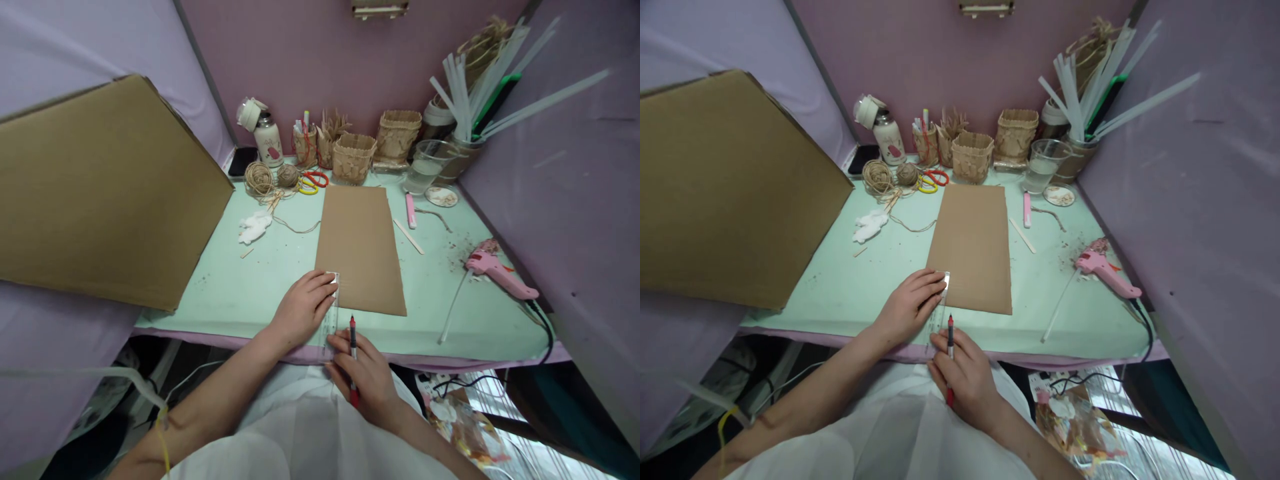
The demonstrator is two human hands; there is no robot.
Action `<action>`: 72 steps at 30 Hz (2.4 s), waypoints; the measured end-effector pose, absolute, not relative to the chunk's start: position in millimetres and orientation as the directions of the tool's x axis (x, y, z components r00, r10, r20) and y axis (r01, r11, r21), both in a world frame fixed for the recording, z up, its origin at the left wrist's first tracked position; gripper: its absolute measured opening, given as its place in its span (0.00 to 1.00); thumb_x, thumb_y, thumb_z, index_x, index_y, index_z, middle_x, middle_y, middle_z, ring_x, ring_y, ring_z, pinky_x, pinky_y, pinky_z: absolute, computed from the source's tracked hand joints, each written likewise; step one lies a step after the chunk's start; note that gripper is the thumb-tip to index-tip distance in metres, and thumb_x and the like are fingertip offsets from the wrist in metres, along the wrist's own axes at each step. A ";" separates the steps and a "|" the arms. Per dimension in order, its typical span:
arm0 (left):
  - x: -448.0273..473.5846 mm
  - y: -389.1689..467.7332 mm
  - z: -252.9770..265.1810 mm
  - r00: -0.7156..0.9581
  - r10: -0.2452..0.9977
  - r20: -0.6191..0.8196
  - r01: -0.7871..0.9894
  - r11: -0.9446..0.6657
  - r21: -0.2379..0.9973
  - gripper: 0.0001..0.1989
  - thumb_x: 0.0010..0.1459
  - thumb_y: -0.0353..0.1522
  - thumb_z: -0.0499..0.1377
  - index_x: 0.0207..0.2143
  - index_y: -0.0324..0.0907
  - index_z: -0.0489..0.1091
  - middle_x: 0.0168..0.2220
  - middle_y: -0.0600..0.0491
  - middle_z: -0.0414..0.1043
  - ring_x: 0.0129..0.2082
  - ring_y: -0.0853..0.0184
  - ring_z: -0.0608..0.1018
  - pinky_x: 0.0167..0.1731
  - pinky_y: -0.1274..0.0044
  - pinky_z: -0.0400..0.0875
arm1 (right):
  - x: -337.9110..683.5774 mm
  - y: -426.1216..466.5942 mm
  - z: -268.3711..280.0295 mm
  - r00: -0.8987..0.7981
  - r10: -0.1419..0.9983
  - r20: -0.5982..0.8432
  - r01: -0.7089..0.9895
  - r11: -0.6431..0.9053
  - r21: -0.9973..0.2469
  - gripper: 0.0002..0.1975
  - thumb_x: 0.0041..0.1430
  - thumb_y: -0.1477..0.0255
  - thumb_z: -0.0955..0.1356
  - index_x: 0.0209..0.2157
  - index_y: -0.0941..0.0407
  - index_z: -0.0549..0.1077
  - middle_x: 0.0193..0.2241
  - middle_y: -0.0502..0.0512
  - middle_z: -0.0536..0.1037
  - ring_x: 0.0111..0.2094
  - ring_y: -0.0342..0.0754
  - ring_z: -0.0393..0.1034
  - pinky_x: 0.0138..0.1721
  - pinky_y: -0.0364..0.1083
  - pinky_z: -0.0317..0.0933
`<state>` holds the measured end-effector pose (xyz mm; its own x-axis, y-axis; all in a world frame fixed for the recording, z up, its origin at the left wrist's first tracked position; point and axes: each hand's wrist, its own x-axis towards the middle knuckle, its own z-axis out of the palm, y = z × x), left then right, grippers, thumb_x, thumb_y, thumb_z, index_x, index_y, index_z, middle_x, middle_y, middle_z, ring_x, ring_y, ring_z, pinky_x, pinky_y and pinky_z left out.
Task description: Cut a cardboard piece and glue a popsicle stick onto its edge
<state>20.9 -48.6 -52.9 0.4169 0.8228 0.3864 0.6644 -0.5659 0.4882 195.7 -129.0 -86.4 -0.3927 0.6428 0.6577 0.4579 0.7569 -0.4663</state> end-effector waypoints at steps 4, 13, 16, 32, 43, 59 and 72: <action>21.0 -48.9 -52.8 0.421 0.820 0.388 0.658 -0.570 0.491 0.12 0.63 0.29 0.55 0.48 0.41 0.72 0.52 0.49 0.73 0.56 0.61 0.70 0.57 0.62 0.67 | 195.5 -128.3 -84.0 -0.388 0.637 0.666 0.450 0.762 -0.466 0.06 0.57 0.79 0.68 0.36 0.54 0.70 0.41 0.59 0.80 0.45 0.51 0.74 0.47 0.52 0.71; 21.6 -48.1 -52.6 0.412 0.819 0.400 0.657 -0.571 0.492 0.12 0.63 0.29 0.55 0.48 0.41 0.73 0.52 0.48 0.74 0.55 0.61 0.70 0.56 0.62 0.68 | 195.2 -128.7 -86.3 -0.388 0.635 0.668 0.447 0.764 -0.465 0.06 0.57 0.79 0.68 0.35 0.55 0.69 0.42 0.60 0.80 0.45 0.52 0.74 0.46 0.53 0.71; 21.3 -48.2 -53.4 0.411 0.818 0.402 0.656 -0.572 0.493 0.12 0.63 0.29 0.55 0.48 0.42 0.73 0.52 0.48 0.74 0.55 0.61 0.70 0.56 0.62 0.68 | 195.4 -129.1 -87.9 -0.384 0.636 0.669 0.449 0.762 -0.467 0.06 0.57 0.79 0.69 0.35 0.55 0.70 0.42 0.60 0.80 0.45 0.52 0.74 0.47 0.53 0.71; 20.9 -49.0 -52.6 0.410 0.821 0.397 0.659 -0.568 0.493 0.12 0.63 0.29 0.55 0.48 0.42 0.73 0.52 0.49 0.74 0.56 0.61 0.70 0.56 0.62 0.68 | 196.1 -129.7 -85.9 -0.390 0.638 0.664 0.452 0.760 -0.466 0.07 0.56 0.80 0.69 0.35 0.55 0.70 0.42 0.60 0.80 0.44 0.53 0.74 0.48 0.53 0.71; 20.9 -48.3 -53.1 0.422 0.813 0.401 0.653 -0.579 0.488 0.12 0.64 0.30 0.54 0.48 0.42 0.72 0.52 0.48 0.74 0.56 0.61 0.70 0.57 0.61 0.67 | 200.9 -129.5 -84.1 -0.424 0.660 0.620 0.420 0.750 -0.511 0.08 0.58 0.78 0.68 0.40 0.54 0.69 0.44 0.60 0.79 0.47 0.52 0.73 0.48 0.54 0.70; 21.9 -47.9 -49.6 0.432 0.813 0.391 0.654 -0.581 0.484 0.13 0.64 0.30 0.53 0.48 0.41 0.72 0.52 0.48 0.74 0.55 0.61 0.71 0.56 0.62 0.68 | 206.4 -65.3 -51.5 0.086 0.941 0.327 0.318 0.285 -0.904 0.09 0.62 0.66 0.66 0.37 0.55 0.76 0.30 0.54 0.80 0.29 0.47 0.74 0.32 0.45 0.70; 21.6 -48.0 -51.2 0.430 0.813 0.394 0.652 -0.581 0.487 0.13 0.64 0.29 0.54 0.48 0.42 0.72 0.52 0.49 0.74 0.56 0.61 0.70 0.57 0.62 0.67 | 201.0 -54.2 -51.7 0.037 0.979 0.201 0.327 0.178 -0.928 0.12 0.63 0.63 0.63 0.37 0.56 0.74 0.25 0.51 0.78 0.26 0.46 0.73 0.29 0.44 0.69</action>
